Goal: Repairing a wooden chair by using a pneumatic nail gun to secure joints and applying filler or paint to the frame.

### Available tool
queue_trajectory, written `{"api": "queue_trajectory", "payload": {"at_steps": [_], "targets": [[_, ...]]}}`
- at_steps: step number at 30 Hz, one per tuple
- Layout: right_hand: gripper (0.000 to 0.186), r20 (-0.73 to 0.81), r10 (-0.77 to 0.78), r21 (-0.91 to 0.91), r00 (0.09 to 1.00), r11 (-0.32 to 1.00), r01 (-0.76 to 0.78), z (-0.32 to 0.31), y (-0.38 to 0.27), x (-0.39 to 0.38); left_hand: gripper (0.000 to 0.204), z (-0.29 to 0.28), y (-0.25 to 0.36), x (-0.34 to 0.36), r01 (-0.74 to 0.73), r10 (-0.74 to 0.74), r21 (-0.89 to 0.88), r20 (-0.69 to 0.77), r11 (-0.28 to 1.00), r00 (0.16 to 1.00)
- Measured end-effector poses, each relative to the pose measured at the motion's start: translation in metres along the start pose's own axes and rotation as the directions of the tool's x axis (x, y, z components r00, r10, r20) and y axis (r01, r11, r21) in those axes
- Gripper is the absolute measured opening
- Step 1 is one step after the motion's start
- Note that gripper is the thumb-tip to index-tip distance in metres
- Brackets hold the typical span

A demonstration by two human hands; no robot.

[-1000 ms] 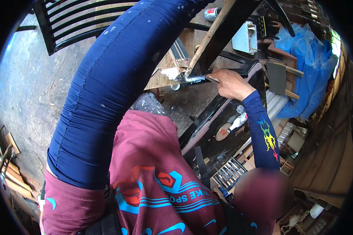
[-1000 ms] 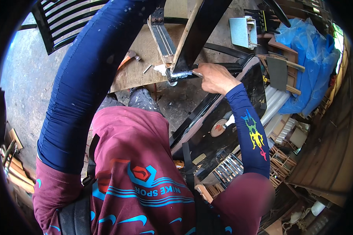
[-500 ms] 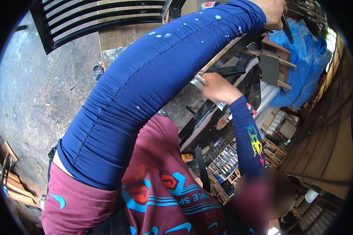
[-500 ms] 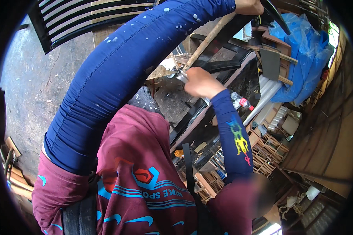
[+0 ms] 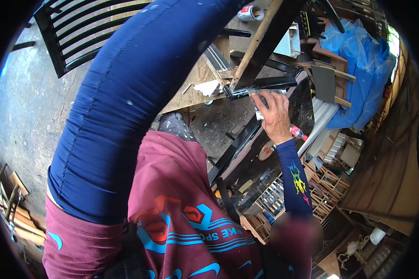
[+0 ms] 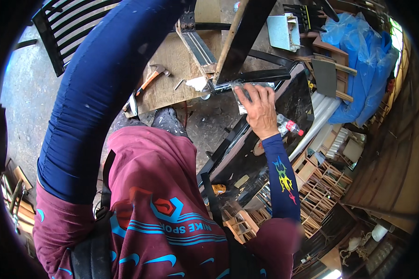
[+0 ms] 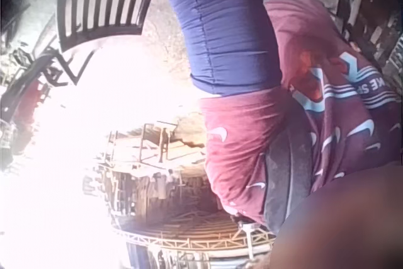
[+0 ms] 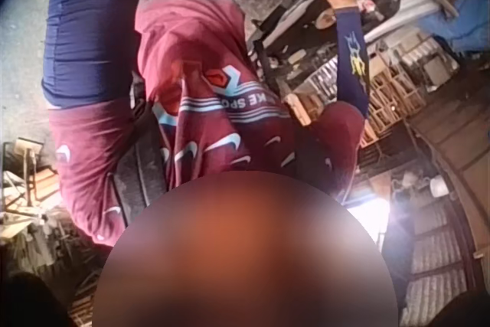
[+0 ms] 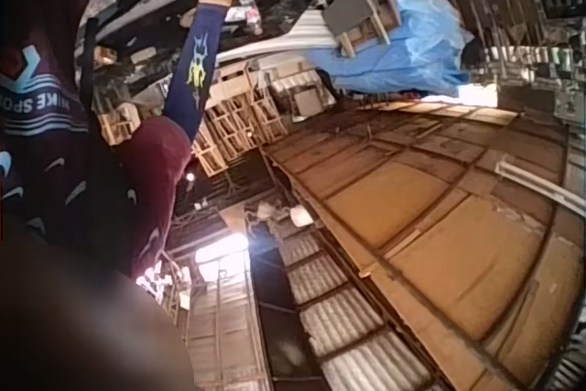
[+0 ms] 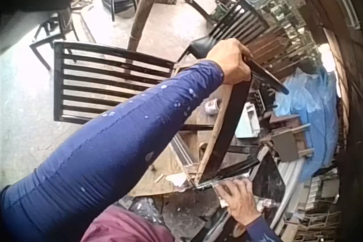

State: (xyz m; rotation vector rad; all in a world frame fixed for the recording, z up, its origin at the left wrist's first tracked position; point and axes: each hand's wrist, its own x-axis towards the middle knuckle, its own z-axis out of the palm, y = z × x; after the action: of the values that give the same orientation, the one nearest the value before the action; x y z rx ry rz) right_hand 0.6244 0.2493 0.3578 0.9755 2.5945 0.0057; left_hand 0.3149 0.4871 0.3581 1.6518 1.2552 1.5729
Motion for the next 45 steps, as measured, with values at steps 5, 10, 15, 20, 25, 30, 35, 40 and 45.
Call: {"api": "queue_trajectory", "payload": {"at_steps": [5, 10, 15, 20, 25, 30, 35, 40, 45], "targets": [[0.062, -0.074, -0.141, -0.024, 0.987, 0.990, 0.140, 0.030, 0.016, 0.002, 0.047, -0.005, 0.008, 0.005, 0.089, -0.088, -0.005, 0.082, 0.996, 0.993], [0.064, 0.187, -0.223, 0.224, 0.957, 0.958, 0.180, -0.033, 0.022, 0.038, 0.047, -0.017, 0.010, -0.003, 0.068, -0.068, 0.003, 0.099, 0.998, 0.993], [0.063, 0.046, -0.106, 0.248, 0.993, 0.964, 0.092, -0.012, 0.028, 0.015, 0.047, -0.004, 0.011, -0.002, 0.161, -0.161, -0.006, 0.053, 0.987, 0.986], [0.066, -0.027, -0.101, 0.218, 0.995, 0.970, 0.104, 0.007, 0.023, 0.011, 0.045, -0.003, 0.018, -0.004, 0.098, -0.101, 0.038, 0.072, 0.994, 0.992], [0.064, 0.174, -0.232, 0.212, 0.957, 0.958, 0.193, -0.001, 0.031, 0.014, 0.046, -0.003, 0.017, -0.003, 0.106, -0.107, 0.018, 0.092, 0.994, 0.990], [0.061, -0.046, -0.083, 0.244, 0.995, 0.965, 0.092, 0.016, 0.000, -0.002, 0.044, 0.002, 0.012, -0.001, 0.059, -0.063, 0.040, 0.081, 0.997, 0.995], [0.047, 0.088, 0.187, 0.370, 0.978, 0.906, -0.207, 0.002, 0.011, 0.000, 0.042, 0.003, 0.029, -0.030, 0.057, -0.058, 0.028, 0.046, 0.998, 0.997], [0.044, 0.487, 0.245, 0.309, 0.838, 0.850, -0.428, 0.013, 0.009, 0.020, 0.030, 0.021, 0.048, -0.056, -0.034, 0.034, 0.001, -0.071, 0.999, 0.997], [0.037, 0.640, 0.349, 0.204, 0.684, 0.782, -0.589, 0.011, -0.032, 0.054, 0.017, 0.020, 0.064, -0.075, 0.033, -0.029, 0.037, -0.100, 0.999, 0.995]]}}
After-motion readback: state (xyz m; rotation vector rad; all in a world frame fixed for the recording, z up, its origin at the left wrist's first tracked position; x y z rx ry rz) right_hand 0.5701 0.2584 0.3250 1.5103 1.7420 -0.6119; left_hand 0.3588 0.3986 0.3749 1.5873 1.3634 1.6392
